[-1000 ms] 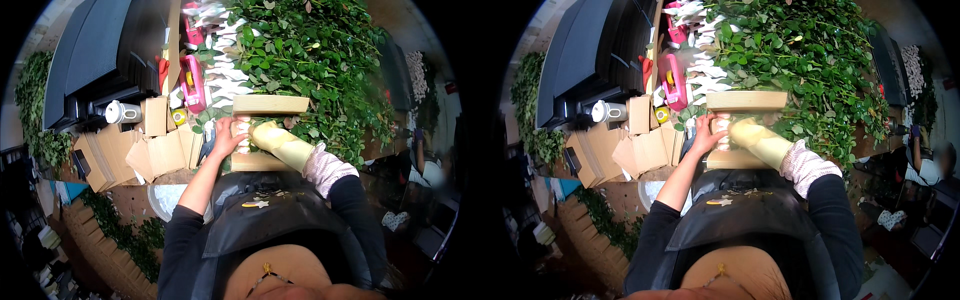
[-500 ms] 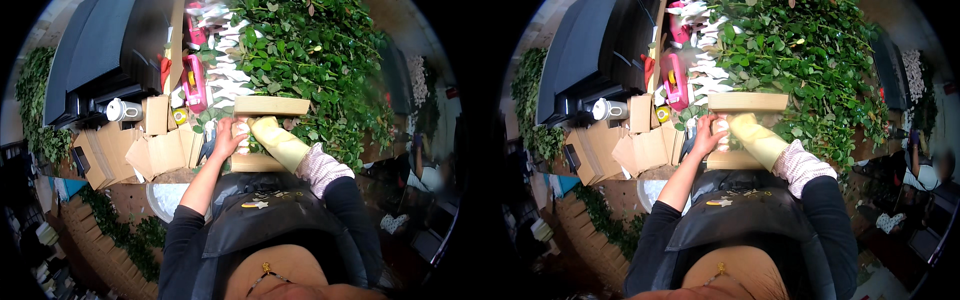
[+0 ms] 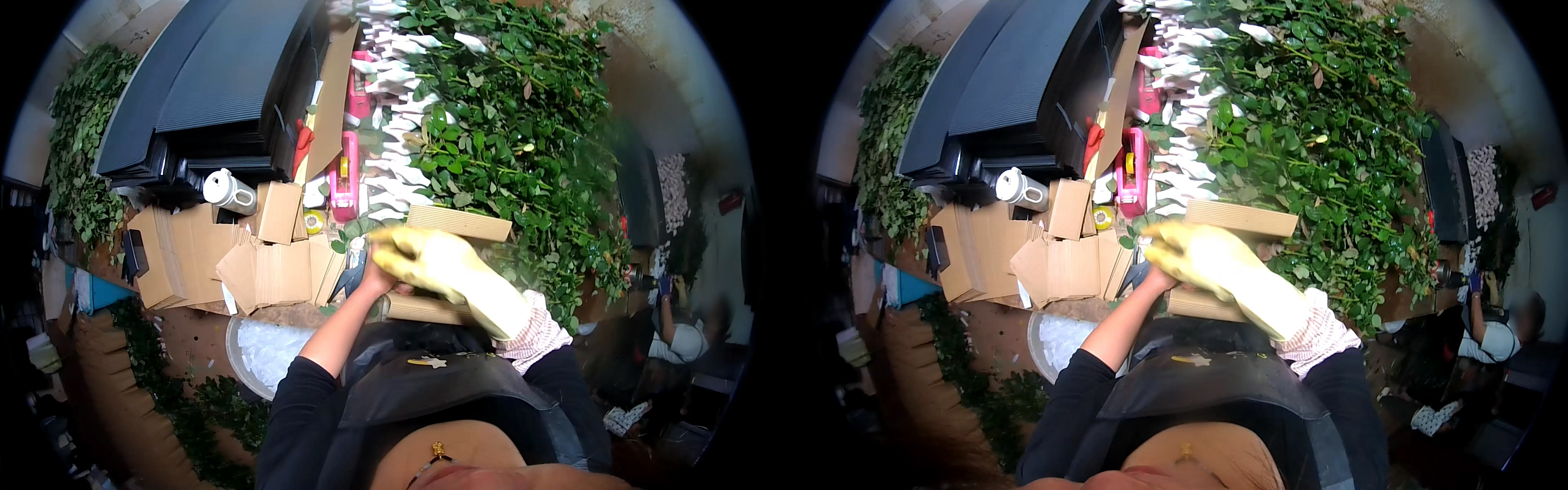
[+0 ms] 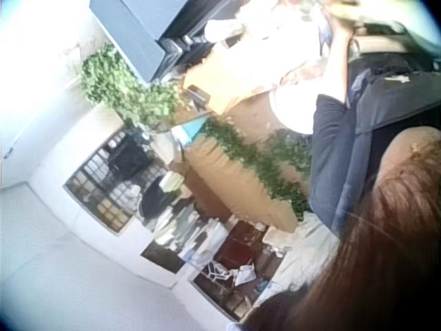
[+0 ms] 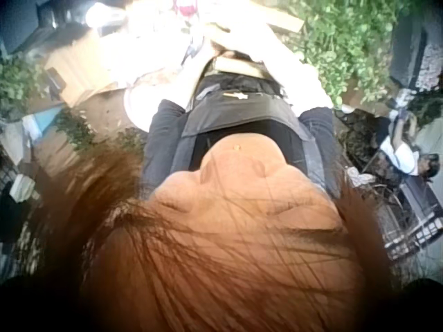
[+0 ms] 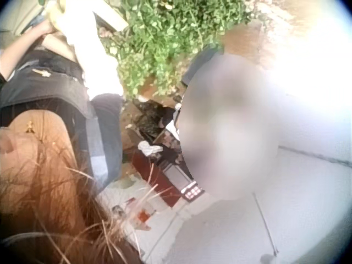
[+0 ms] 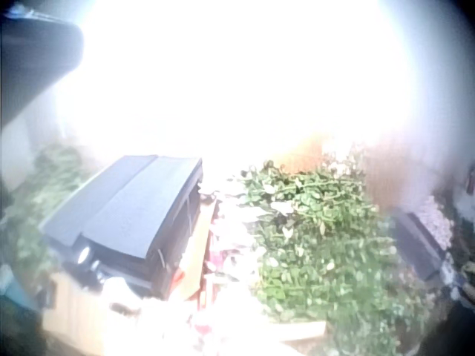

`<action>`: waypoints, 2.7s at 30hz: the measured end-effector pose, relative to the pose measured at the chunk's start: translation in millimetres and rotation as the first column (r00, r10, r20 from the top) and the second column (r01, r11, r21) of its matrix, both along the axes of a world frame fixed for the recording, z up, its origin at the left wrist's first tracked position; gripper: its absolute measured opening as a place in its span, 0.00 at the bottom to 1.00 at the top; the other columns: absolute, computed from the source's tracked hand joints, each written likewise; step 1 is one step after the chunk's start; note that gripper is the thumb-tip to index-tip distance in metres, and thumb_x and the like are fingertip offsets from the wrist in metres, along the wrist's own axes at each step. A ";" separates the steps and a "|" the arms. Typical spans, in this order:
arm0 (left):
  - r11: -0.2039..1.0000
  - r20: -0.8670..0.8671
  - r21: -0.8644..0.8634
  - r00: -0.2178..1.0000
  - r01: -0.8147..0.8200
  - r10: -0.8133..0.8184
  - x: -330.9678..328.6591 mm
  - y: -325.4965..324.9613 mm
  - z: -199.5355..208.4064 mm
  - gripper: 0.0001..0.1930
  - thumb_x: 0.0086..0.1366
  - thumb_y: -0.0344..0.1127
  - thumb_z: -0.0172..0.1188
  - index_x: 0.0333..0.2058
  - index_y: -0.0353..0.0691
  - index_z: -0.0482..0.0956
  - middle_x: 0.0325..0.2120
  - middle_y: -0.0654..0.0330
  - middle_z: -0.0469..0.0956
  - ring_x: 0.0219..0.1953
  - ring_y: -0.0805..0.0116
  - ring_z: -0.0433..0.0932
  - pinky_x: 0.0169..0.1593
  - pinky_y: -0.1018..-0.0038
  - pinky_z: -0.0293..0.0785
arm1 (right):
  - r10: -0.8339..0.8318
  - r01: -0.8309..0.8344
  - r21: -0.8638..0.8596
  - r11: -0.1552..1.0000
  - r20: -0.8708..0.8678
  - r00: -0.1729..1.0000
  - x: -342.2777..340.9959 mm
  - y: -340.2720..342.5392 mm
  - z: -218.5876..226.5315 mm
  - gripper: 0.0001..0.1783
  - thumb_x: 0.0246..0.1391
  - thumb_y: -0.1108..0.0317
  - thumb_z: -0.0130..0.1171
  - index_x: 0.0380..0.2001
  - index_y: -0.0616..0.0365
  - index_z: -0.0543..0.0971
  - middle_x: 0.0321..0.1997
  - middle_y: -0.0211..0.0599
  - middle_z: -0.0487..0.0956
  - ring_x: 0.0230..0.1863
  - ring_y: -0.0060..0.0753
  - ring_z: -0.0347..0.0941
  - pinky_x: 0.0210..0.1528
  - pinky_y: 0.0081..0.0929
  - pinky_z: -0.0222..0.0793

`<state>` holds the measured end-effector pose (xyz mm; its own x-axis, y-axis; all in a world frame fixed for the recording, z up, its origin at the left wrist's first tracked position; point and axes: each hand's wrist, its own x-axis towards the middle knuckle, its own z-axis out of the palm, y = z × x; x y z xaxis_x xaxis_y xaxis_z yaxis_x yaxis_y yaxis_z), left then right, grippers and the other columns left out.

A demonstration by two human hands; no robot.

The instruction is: The person arranges white flowers and green leaves into a cardboard box. They use shears to trim stems and place the cut pieces into the box, repeating the process with multiple stems.

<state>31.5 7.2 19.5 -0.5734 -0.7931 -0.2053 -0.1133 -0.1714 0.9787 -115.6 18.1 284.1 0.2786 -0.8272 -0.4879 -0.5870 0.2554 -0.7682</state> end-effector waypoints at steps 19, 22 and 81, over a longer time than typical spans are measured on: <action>0.837 0.213 -0.545 0.958 -0.048 0.194 0.8 6.9 -2.5 0.31 0.56 0.42 0.76 0.54 0.35 0.73 0.51 0.45 0.75 0.55 0.46 0.74 0.60 0.55 0.70 | -0.349 0.607 -0.131 0.784 0.715 0.605 -37.5 -37.1 48.6 0.25 0.66 0.59 0.65 0.57 0.68 0.76 0.41 0.41 0.83 0.32 0.26 0.78 0.32 0.24 0.73; 0.994 0.245 -0.006 0.964 0.108 -0.103 0.3 3.8 -4.1 0.34 0.55 0.41 0.75 0.58 0.37 0.71 0.54 0.47 0.73 0.58 0.45 0.72 0.62 0.55 0.69 | -0.434 0.709 -0.555 0.436 0.560 0.706 -80.5 56.6 11.6 0.15 0.67 0.74 0.58 0.53 0.73 0.77 0.41 0.41 0.82 0.30 0.30 0.76 0.30 0.25 0.73; 0.248 0.752 -0.561 0.611 0.790 -0.248 -26.5 -14.5 43.6 0.39 0.66 0.68 0.52 0.59 0.37 0.77 0.56 0.53 0.77 0.65 0.55 0.67 0.74 0.57 0.52 | -0.023 -0.271 -0.332 0.903 -0.669 0.743 -39.4 -24.9 -77.2 0.22 0.57 0.54 0.66 0.53 0.50 0.81 0.44 0.44 0.86 0.47 0.48 0.84 0.49 0.46 0.79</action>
